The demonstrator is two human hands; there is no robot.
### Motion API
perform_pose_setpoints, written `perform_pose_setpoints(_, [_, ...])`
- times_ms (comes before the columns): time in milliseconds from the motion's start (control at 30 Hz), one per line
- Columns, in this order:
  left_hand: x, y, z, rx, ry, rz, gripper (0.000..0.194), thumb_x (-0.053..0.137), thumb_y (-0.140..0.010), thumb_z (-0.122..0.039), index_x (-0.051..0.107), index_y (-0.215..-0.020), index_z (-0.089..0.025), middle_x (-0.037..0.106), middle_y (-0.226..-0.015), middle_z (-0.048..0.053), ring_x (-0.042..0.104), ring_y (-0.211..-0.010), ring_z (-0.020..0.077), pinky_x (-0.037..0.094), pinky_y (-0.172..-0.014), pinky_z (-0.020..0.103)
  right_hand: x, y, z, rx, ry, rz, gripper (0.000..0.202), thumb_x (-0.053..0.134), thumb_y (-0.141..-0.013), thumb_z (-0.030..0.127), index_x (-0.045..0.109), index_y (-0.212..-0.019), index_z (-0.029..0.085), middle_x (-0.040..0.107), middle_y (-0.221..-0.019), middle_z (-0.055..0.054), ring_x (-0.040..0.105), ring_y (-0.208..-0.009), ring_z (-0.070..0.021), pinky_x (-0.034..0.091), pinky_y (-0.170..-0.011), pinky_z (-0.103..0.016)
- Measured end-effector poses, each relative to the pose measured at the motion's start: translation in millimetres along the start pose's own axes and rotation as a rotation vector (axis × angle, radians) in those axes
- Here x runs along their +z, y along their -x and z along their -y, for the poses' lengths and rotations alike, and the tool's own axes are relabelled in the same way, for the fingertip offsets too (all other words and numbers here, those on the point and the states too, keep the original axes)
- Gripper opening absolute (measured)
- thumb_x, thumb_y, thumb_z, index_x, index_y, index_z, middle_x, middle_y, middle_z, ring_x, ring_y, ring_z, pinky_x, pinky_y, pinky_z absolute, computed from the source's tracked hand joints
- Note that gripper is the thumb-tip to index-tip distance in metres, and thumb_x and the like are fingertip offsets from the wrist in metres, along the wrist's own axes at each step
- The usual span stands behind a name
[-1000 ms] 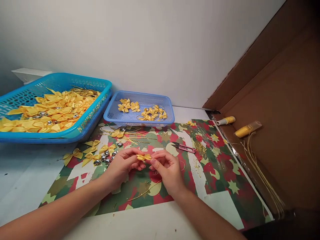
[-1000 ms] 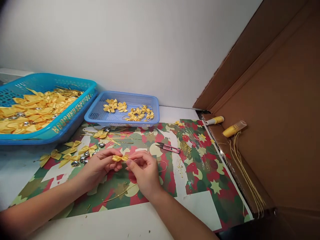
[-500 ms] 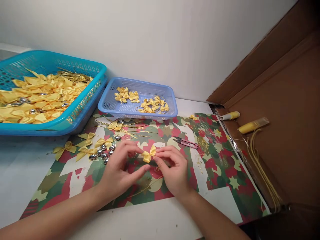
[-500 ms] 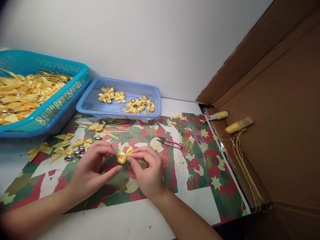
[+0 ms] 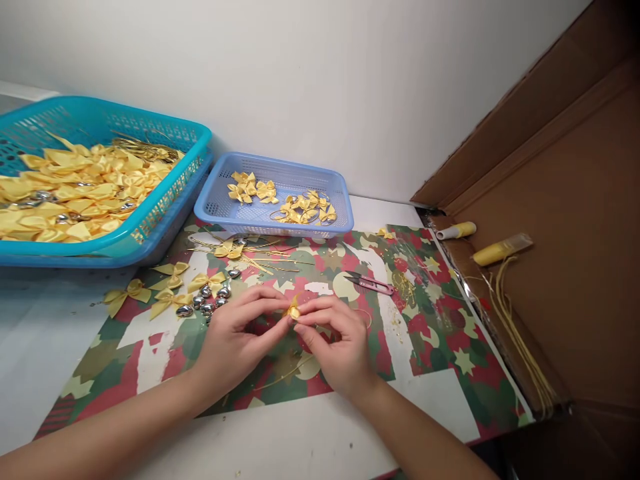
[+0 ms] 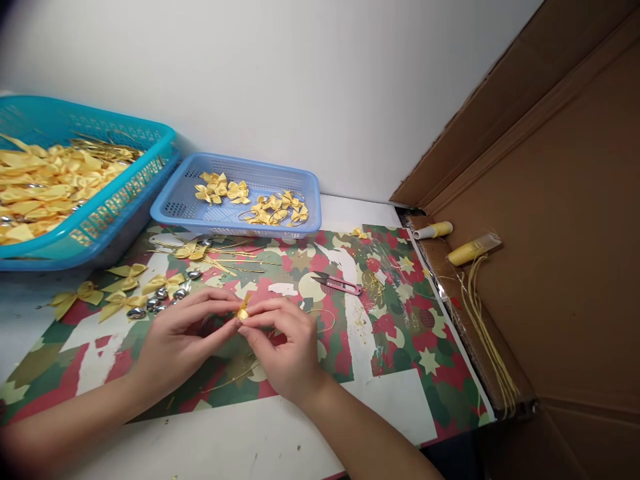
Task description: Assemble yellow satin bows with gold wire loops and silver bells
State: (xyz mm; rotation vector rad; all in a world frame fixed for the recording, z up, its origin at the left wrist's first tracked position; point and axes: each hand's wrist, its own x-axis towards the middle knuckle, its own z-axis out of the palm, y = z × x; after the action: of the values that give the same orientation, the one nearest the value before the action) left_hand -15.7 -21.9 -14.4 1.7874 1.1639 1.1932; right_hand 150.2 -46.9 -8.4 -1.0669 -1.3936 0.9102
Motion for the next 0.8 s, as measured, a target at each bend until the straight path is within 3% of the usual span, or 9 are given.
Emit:
perform_pose_setpoints(67, [-1.0,-1.7,0.2,-0.073,0.062,0.005,0.007,0.068,-0.079,-0.024,0.075,-0.078,-0.024,0.071,-0.084,0.003,0.065,-0.080,0.0186,0.052,-0.072,0.028,-2.2,-0.8,-0.4,0.023,-0.050,0.019,0.007,0.072,-0.080,0.023,0.074,-0.077,0.028,0.072,-0.091,-0.004,0.069,-0.085,-0.0199,0.059,-0.065,-0.033])
perform_pose_setpoints(167, [-1.3,-3.0,3.3,-0.308,0.217,0.054,0.009,0.070,-0.078,-0.030,0.073,-0.074,-0.022,0.070,-0.075,0.002,0.064,-0.073,0.0176,0.051,-0.064,0.025,-7.4,-3.0,-3.7,0.062,-0.078,-0.037,0.004,0.074,-0.079,0.024,0.074,-0.077,0.027,0.070,-0.088,-0.004,0.067,-0.085,-0.0188,0.058,-0.073,-0.033])
perform_pose_setpoints(300, [0.7,-4.1,7.8,-0.531,0.527,0.121,0.027,0.076,-0.076,-0.036,0.064,-0.096,-0.024,0.063,-0.062,-0.004,0.056,-0.056,0.0116,0.042,-0.050,0.019,-12.1,-4.8,-11.0,0.221,-0.091,-0.113,0.005,0.070,-0.082,0.026,0.072,-0.079,0.024,0.062,-0.078,-0.001,0.063,-0.063,-0.0125,0.055,-0.059,-0.027])
perform_pose_setpoints(400, [1.8,-5.5,7.8,-0.549,0.715,0.124,0.039,0.080,-0.074,-0.036,0.053,-0.099,-0.025,0.062,-0.059,-0.007,0.055,-0.054,0.0099,0.042,-0.051,0.017,-11.1,-4.1,-14.3,0.218,-0.042,-0.050,0.004,0.071,-0.081,0.024,0.072,-0.078,0.022,0.061,-0.074,0.000,0.060,-0.058,-0.0109,0.053,-0.052,-0.024])
perform_pose_setpoints(567, [2.1,-5.4,9.5,-0.521,0.807,0.152,0.034,0.082,-0.074,-0.030,0.050,-0.080,-0.021,0.061,-0.062,-0.007,0.059,-0.058,0.0077,0.047,-0.056,0.015,-8.3,-2.6,-13.9,0.060,0.079,0.005,0.005,0.072,-0.077,0.018,0.072,-0.073,0.021,0.060,-0.066,0.000,0.055,-0.056,-0.0104,0.043,-0.042,-0.019])
perform_pose_setpoints(633, [1.6,-4.7,10.8,-0.527,0.823,0.153,0.031,0.082,-0.073,-0.027,0.053,-0.084,-0.023,0.063,-0.066,-0.007,0.061,-0.059,0.0080,0.048,-0.058,0.016,-9.1,-2.5,-14.0,0.090,0.037,-0.003,0.004,0.071,-0.079,0.019,0.072,-0.075,0.021,0.060,-0.068,0.000,0.057,-0.057,-0.0105,0.046,-0.043,-0.020])
perform_pose_setpoints(733, [0.2,-4.6,11.8,-0.575,0.790,0.147,0.039,0.082,-0.073,-0.027,0.061,-0.106,-0.028,0.068,-0.077,-0.003,0.063,-0.066,0.0103,0.052,-0.064,0.019,-11.6,-2.4,-15.3,0.177,-0.082,-0.026,0.003,0.070,-0.081,0.023,0.070,-0.079,0.021,0.059,-0.073,0.001,0.059,-0.054,-0.0091,0.051,-0.047,-0.021])
perform_pose_setpoints(800, [-0.6,-4.9,12.3,-0.571,0.740,0.166,0.033,0.082,-0.072,-0.029,0.070,-0.103,-0.026,0.069,-0.082,0.000,0.063,-0.072,0.0124,0.053,-0.067,0.021,-12.9,-2.2,-16.2,0.209,-0.134,-0.037,0.004,0.070,-0.082,0.024,0.069,-0.079,0.021,0.057,-0.073,0.003,0.059,-0.051,-0.0078,0.051,-0.048,-0.021])
